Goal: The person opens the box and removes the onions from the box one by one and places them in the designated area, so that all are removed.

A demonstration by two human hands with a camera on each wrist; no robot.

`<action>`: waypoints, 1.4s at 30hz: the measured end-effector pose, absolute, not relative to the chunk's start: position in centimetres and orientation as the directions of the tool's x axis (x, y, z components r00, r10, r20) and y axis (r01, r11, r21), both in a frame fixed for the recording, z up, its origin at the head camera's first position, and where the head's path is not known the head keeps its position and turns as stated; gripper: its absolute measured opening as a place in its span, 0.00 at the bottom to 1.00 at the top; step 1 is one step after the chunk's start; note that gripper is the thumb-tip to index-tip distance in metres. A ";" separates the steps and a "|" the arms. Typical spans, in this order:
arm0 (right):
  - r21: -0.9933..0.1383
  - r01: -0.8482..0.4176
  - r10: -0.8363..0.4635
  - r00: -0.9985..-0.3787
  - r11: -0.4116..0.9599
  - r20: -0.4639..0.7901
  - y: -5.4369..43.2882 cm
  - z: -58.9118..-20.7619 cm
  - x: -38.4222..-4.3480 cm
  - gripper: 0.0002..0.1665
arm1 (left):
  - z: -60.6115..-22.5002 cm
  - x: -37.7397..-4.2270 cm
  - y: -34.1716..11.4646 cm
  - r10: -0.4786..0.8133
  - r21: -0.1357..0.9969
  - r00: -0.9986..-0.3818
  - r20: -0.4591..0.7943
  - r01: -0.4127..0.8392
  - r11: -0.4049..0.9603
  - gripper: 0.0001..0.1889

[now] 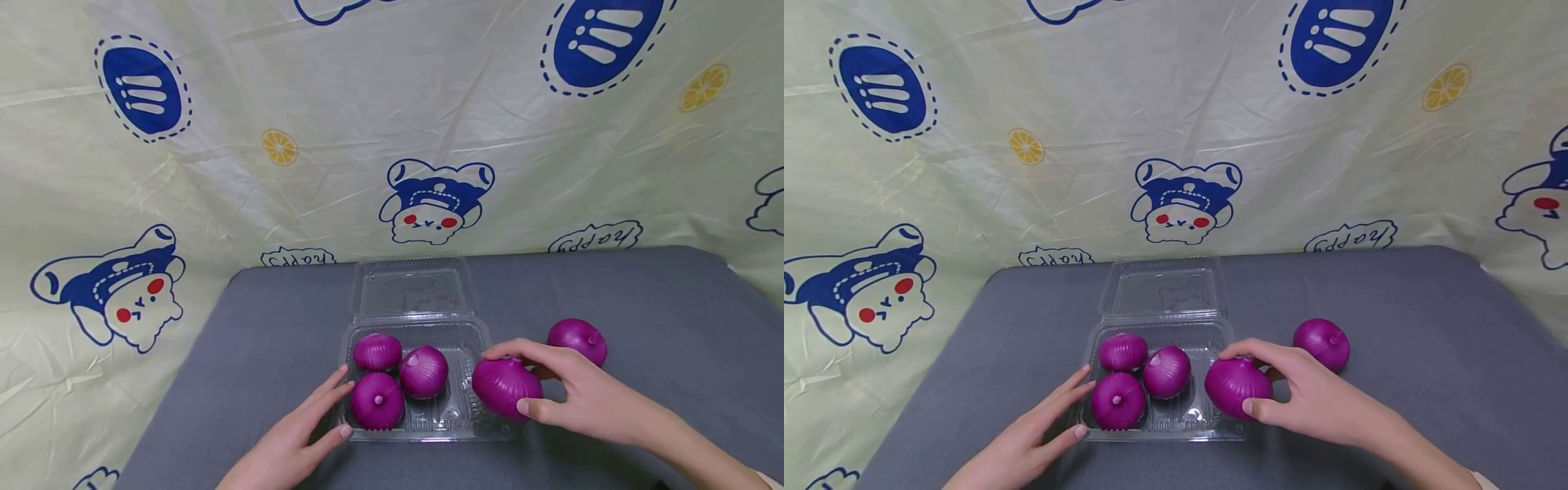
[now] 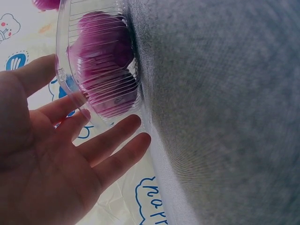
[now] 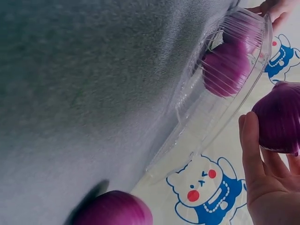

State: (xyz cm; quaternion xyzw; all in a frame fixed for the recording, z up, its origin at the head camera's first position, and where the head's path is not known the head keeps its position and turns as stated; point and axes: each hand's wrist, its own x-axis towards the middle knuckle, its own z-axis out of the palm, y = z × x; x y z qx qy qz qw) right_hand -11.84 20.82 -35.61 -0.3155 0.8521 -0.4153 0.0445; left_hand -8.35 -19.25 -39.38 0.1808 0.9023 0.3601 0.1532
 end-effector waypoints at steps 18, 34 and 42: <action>-0.608 -0.558 -0.471 -0.823 0.565 0.318 24.8 -35.6 -10.1 0.44 | -39.4 -8.6 -19.2 0.437 0.697 -0.884 -0.166 0.208 0.686 0.33; -0.620 -0.506 -0.322 -0.862 0.600 0.392 28.8 -35.7 -9.3 0.46 | -39.5 -8.6 -19.2 0.446 0.698 -0.879 -0.171 0.212 0.684 0.34; -0.624 -0.424 -0.180 -0.891 0.656 0.416 30.8 -36.1 -9.1 0.48 | -39.6 -8.6 -19.2 0.447 0.696 -0.880 -0.160 0.221 0.683 0.34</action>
